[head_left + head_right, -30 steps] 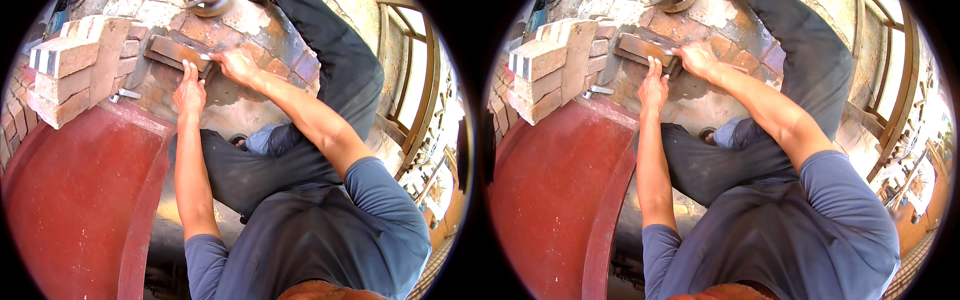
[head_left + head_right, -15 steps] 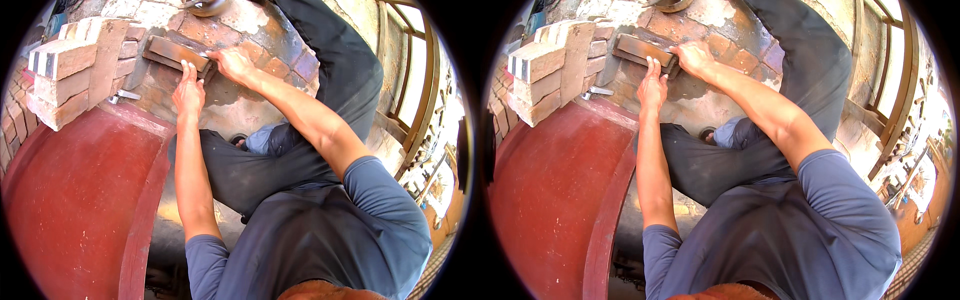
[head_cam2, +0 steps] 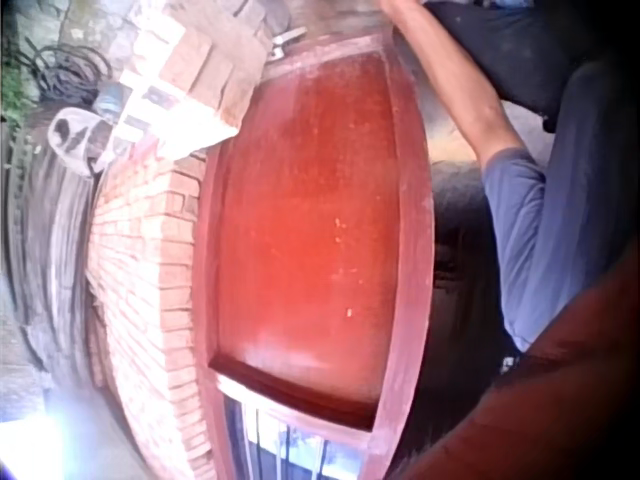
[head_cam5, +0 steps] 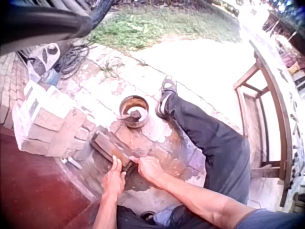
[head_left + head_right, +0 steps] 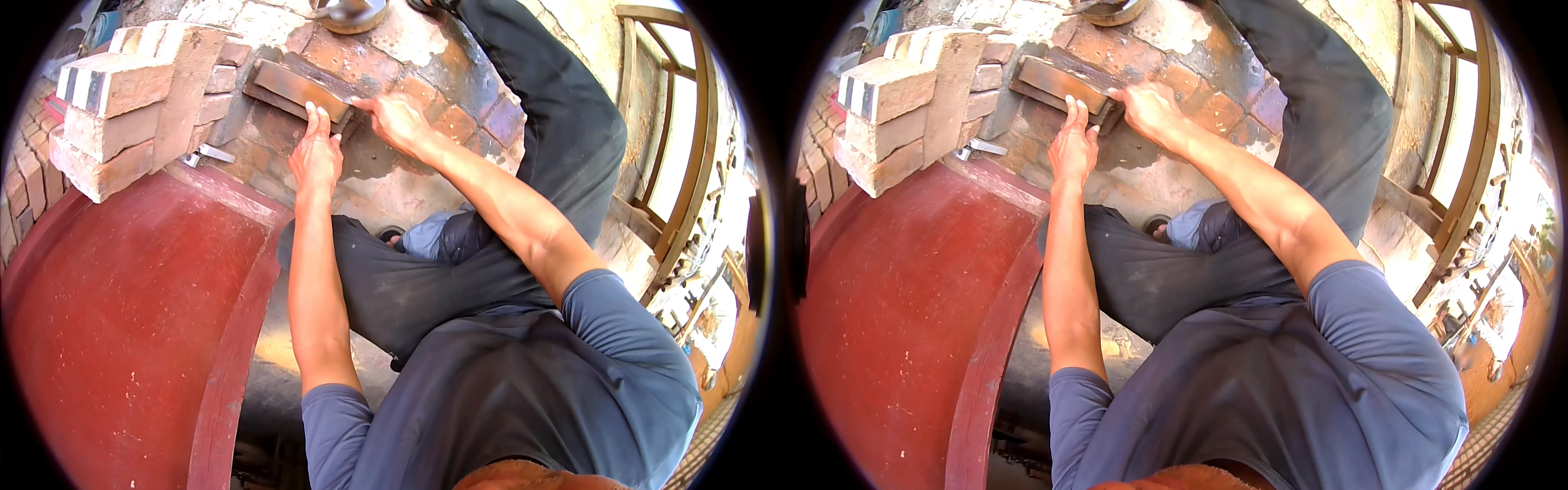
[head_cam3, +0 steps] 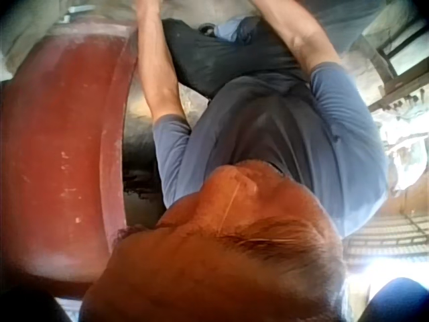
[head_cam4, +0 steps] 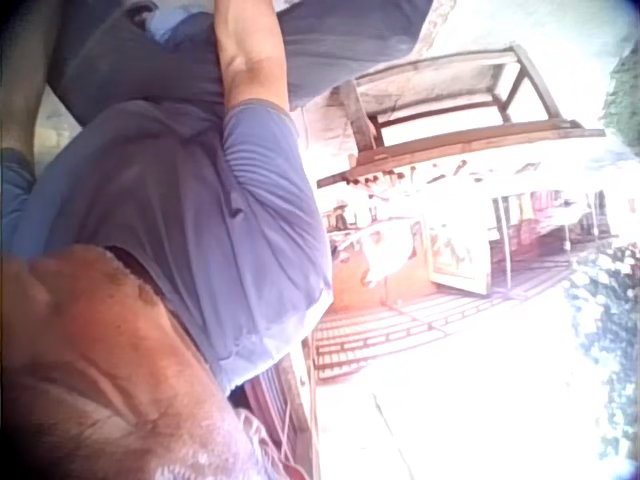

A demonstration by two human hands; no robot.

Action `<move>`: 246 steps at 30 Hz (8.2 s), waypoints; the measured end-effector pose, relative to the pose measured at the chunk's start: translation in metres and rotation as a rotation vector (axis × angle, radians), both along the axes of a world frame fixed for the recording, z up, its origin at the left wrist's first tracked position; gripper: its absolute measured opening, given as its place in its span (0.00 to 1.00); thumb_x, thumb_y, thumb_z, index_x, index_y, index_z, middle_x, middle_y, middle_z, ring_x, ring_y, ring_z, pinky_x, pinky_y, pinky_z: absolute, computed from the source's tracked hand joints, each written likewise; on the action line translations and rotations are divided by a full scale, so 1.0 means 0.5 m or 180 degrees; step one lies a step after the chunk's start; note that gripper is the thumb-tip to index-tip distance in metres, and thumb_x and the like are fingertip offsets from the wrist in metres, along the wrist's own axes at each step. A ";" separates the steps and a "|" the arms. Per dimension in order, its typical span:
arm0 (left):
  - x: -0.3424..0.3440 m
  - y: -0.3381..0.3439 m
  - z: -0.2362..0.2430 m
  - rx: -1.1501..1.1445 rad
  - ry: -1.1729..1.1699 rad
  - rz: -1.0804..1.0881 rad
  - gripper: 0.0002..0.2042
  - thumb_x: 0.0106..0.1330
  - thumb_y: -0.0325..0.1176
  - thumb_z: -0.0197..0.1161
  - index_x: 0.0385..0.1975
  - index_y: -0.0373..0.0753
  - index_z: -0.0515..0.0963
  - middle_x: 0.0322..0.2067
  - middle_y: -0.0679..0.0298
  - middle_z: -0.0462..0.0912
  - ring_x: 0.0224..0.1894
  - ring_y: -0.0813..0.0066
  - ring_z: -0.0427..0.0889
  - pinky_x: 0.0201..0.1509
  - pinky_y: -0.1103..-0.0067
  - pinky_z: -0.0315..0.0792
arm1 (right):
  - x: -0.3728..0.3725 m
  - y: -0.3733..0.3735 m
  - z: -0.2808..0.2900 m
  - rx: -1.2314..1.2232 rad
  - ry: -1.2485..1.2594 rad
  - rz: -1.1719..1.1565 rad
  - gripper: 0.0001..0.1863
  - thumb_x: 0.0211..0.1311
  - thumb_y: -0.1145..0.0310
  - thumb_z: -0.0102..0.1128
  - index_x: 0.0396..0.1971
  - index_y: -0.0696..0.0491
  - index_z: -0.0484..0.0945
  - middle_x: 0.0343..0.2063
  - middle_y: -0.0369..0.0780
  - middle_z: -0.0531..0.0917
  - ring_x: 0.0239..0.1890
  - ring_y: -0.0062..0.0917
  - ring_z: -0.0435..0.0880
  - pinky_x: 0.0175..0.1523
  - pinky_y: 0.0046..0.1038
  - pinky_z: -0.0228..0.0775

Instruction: The person sits on the ground and sharpens several small metal rods one by one using a rectangular sharpening stone. They repeatedly rub the rod against the stone, occasionally dipping it into a small bowl of water, and inspecting the edge with their fingers before placing the finished rod on a nearby wooden table.

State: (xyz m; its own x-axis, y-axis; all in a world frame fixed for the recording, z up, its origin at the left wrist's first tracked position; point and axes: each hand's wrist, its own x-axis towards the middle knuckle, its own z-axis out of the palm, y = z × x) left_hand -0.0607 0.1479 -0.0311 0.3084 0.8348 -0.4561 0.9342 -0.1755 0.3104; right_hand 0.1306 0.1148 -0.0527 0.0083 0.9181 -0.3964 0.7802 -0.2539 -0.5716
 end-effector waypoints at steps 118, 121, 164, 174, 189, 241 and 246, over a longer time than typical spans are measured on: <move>0.003 -0.004 -0.008 0.0084 -0.0036 0.0023 0.28 0.72 0.35 0.63 0.73 0.47 0.70 0.77 0.66 0.63 0.62 0.50 0.82 0.64 0.62 0.77 | -0.005 0.019 -0.025 0.0739 -0.0096 0.0249 0.30 0.61 0.75 0.52 0.62 0.37 0.84 0.35 0.48 0.90 0.40 0.44 0.90 0.47 0.45 0.81; 0.001 -0.011 0.002 -0.0008 0.0059 -0.0057 0.28 0.72 0.34 0.63 0.73 0.45 0.70 0.77 0.65 0.63 0.62 0.50 0.81 0.64 0.62 0.77 | 0.006 -0.020 -0.002 0.0481 -0.0072 0.0235 0.28 0.59 0.74 0.53 0.60 0.41 0.85 0.33 0.50 0.88 0.39 0.44 0.89 0.46 0.44 0.81; 0.000 -0.006 0.000 0.0081 -0.0005 -0.0013 0.26 0.73 0.38 0.63 0.72 0.49 0.72 0.77 0.66 0.63 0.63 0.51 0.80 0.64 0.61 0.77 | -0.008 -0.032 -0.010 0.0357 0.0335 -0.0319 0.20 0.62 0.71 0.55 0.52 0.48 0.89 0.41 0.49 0.90 0.48 0.47 0.88 0.57 0.46 0.79; 0.001 0.003 -0.001 0.0055 0.0019 0.0126 0.26 0.74 0.38 0.62 0.72 0.50 0.72 0.76 0.66 0.65 0.65 0.52 0.79 0.66 0.63 0.75 | -0.020 -0.013 -0.026 0.0377 0.0235 -0.0453 0.20 0.62 0.73 0.54 0.51 0.49 0.89 0.44 0.50 0.89 0.52 0.46 0.87 0.61 0.45 0.77; -0.002 -0.039 0.067 0.0471 -0.0166 0.0359 0.31 0.71 0.37 0.66 0.73 0.39 0.68 0.75 0.52 0.65 0.66 0.46 0.77 0.68 0.61 0.74 | 0.060 -0.122 -0.001 -0.0913 0.1897 -0.2276 0.11 0.76 0.70 0.54 0.47 0.59 0.84 0.20 0.37 0.84 0.15 0.20 0.79 0.22 0.25 0.72; 0.124 -0.557 0.496 0.1256 -0.2838 0.1150 0.13 0.79 0.35 0.61 0.48 0.29 0.82 0.35 0.59 0.82 0.31 0.73 0.79 0.36 0.77 0.74 | 0.152 -0.427 0.599 0.0777 0.3891 -0.0537 0.11 0.63 0.81 0.69 0.45 0.64 0.89 0.42 0.45 0.92 0.52 0.29 0.88 0.64 0.35 0.76; 0.117 -0.556 0.489 0.1286 -0.2764 0.1131 0.13 0.79 0.35 0.61 0.48 0.29 0.83 0.34 0.59 0.82 0.31 0.73 0.79 0.36 0.77 0.74 | 0.157 -0.423 0.598 0.0800 0.3809 -0.0532 0.12 0.62 0.80 0.70 0.46 0.64 0.88 0.43 0.45 0.91 0.51 0.29 0.88 0.62 0.34 0.77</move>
